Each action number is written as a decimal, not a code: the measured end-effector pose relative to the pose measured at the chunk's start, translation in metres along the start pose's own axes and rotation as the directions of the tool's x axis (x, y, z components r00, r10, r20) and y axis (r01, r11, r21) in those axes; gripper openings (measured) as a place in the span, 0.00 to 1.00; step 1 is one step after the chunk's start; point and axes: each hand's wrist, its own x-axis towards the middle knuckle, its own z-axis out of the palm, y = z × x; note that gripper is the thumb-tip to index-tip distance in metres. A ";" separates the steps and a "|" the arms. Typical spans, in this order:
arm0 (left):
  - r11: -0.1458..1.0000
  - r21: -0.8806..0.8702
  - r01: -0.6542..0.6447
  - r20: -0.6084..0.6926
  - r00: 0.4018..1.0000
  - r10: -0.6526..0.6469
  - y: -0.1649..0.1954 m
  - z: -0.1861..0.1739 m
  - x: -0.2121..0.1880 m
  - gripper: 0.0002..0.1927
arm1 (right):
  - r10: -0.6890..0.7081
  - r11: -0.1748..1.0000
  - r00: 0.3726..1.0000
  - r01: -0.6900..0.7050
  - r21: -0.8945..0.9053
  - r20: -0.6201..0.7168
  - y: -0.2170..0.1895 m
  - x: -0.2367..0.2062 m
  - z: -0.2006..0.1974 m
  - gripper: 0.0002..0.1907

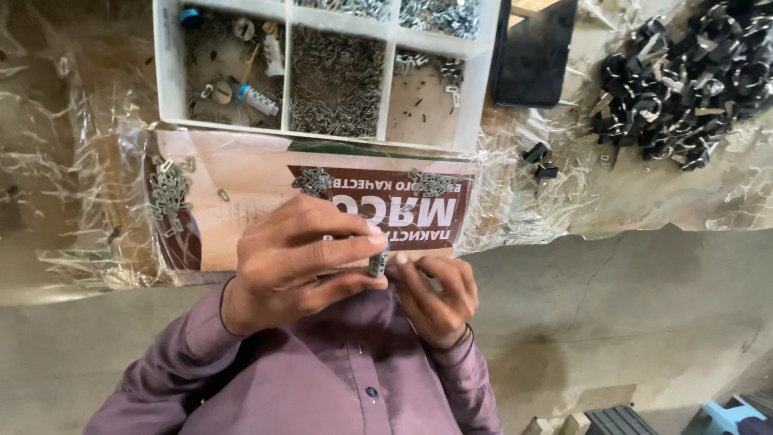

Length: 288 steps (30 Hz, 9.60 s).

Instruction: The person picks small metal fitting parts from a compartment box and from piles on the table, fits the components together by hand, and places the finished assemblies into a plastic basket, repeating the assembly cycle.

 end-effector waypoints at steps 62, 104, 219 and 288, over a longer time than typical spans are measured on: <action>0.986 -0.112 0.127 -0.514 0.841 -0.167 0.001 -0.099 -0.080 0.24 | -0.167 0.985 0.921 0.137 0.108 0.351 -0.096 0.115 0.055 0.32; 1.000 0.000 -0.023 -0.103 0.994 0.022 0.000 -0.036 -0.030 0.21 | 0.264 0.715 0.963 -0.234 0.659 0.055 -0.058 0.066 0.007 0.10; 0.968 -0.140 0.208 -0.059 0.974 -0.218 0.012 0.003 0.004 0.13 | 0.465 0.512 0.884 -0.231 0.828 -0.041 -0.002 0.066 -0.008 0.14; 0.922 -0.186 0.340 -0.447 0.806 -0.387 -0.028 -0.024 -0.009 0.10 | 0.063 0.799 0.939 -0.250 -0.547 -0.338 0.221 0.193 -0.087 0.06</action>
